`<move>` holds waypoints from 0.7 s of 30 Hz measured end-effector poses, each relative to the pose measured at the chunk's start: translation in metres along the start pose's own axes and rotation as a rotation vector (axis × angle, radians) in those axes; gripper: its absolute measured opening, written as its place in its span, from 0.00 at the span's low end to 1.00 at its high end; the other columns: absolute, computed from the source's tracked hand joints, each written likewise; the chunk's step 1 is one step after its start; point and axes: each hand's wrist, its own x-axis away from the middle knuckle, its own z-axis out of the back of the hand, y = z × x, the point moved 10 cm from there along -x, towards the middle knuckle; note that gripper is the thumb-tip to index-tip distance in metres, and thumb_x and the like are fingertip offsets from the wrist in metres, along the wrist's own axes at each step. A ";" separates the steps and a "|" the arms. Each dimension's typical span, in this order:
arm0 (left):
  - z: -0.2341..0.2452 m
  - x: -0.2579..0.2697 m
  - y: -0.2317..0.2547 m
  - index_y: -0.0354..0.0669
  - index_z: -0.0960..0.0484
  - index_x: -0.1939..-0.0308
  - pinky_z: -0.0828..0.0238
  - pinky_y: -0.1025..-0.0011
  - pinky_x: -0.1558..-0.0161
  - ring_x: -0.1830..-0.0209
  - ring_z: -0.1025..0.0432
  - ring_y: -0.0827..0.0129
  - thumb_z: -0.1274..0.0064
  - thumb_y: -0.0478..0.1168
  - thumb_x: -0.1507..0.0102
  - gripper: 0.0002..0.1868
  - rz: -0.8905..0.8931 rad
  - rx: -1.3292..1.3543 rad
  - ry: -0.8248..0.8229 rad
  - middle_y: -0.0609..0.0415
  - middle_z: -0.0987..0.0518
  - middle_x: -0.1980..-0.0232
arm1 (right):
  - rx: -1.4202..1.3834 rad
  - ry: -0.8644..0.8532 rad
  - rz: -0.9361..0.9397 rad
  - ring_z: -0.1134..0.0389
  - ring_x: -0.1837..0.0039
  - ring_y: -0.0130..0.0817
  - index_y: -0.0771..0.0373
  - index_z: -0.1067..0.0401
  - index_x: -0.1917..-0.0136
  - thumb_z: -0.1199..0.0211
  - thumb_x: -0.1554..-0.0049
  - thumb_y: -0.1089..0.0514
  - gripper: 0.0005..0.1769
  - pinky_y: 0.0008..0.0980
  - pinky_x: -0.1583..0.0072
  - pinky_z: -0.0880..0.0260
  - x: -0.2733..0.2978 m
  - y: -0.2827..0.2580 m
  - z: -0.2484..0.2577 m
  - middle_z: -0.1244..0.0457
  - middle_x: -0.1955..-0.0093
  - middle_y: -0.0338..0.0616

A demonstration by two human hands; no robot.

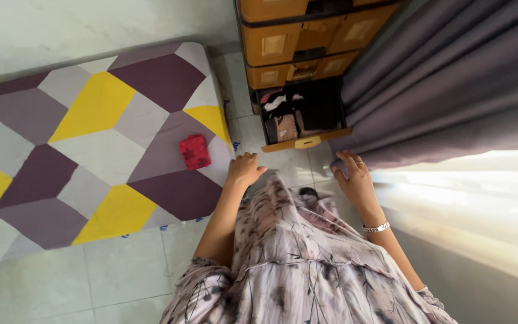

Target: The person organizes clothes in a drawer by hand, taking items from the drawer, placing them on a bed, and then rearranging and tucking them back into the drawer.

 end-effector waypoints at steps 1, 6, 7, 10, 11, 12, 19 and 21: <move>0.005 0.002 0.003 0.39 0.23 0.45 0.32 0.47 0.44 0.41 0.28 0.45 0.45 0.59 0.37 0.28 0.013 0.008 0.014 0.43 0.23 0.43 | 0.001 -0.005 0.020 0.34 0.33 0.59 0.65 0.30 0.33 0.36 0.42 0.58 0.24 0.48 0.35 0.34 -0.008 0.006 0.005 0.38 0.29 0.58; 0.012 0.009 0.036 0.39 0.24 0.42 0.29 0.51 0.44 0.43 0.26 0.46 0.47 0.57 0.34 0.27 0.078 0.071 0.134 0.43 0.21 0.43 | -0.005 0.068 0.215 0.33 0.33 0.57 0.66 0.29 0.35 0.35 0.42 0.61 0.22 0.48 0.34 0.32 -0.031 0.021 0.048 0.35 0.32 0.57; 0.011 0.005 0.048 0.39 0.24 0.42 0.29 0.51 0.44 0.43 0.26 0.46 0.47 0.57 0.34 0.27 0.088 0.079 0.144 0.43 0.21 0.43 | -0.003 0.061 0.230 0.33 0.33 0.57 0.66 0.29 0.35 0.35 0.42 0.61 0.22 0.48 0.34 0.32 -0.035 0.025 0.056 0.35 0.32 0.57; 0.009 0.002 0.101 0.39 0.26 0.39 0.31 0.49 0.46 0.46 0.26 0.44 0.46 0.57 0.35 0.30 0.035 0.091 0.226 0.39 0.22 0.44 | 0.028 0.056 0.246 0.33 0.34 0.58 0.65 0.27 0.36 0.34 0.43 0.61 0.21 0.47 0.37 0.32 -0.040 0.040 0.072 0.35 0.32 0.57; 0.007 0.001 0.120 0.40 0.26 0.40 0.31 0.48 0.46 0.44 0.26 0.47 0.46 0.56 0.35 0.28 0.011 0.130 0.233 0.41 0.21 0.44 | 0.017 0.045 0.275 0.33 0.34 0.57 0.65 0.28 0.36 0.34 0.42 0.61 0.21 0.47 0.36 0.31 -0.042 0.044 0.075 0.35 0.32 0.58; 0.007 0.002 0.135 0.40 0.25 0.41 0.31 0.48 0.46 0.43 0.25 0.49 0.46 0.55 0.35 0.26 -0.005 0.170 0.243 0.44 0.20 0.45 | 0.002 0.030 0.307 0.33 0.34 0.56 0.65 0.28 0.36 0.34 0.41 0.61 0.20 0.46 0.36 0.30 -0.045 0.045 0.076 0.36 0.32 0.58; -0.017 0.025 0.175 0.40 0.24 0.41 0.29 0.51 0.47 0.47 0.24 0.48 0.44 0.54 0.37 0.27 0.002 0.262 0.328 0.42 0.19 0.48 | -0.017 -0.088 0.433 0.32 0.32 0.56 0.68 0.28 0.35 0.34 0.39 0.61 0.20 0.45 0.33 0.31 -0.051 0.063 0.053 0.35 0.33 0.59; -0.027 0.034 0.161 0.40 0.22 0.45 0.29 0.50 0.48 0.49 0.24 0.47 0.43 0.53 0.36 0.24 0.067 0.259 0.337 0.43 0.18 0.49 | -0.025 -0.132 0.444 0.33 0.32 0.56 0.69 0.28 0.35 0.34 0.40 0.62 0.21 0.45 0.33 0.31 -0.050 0.062 0.043 0.35 0.33 0.61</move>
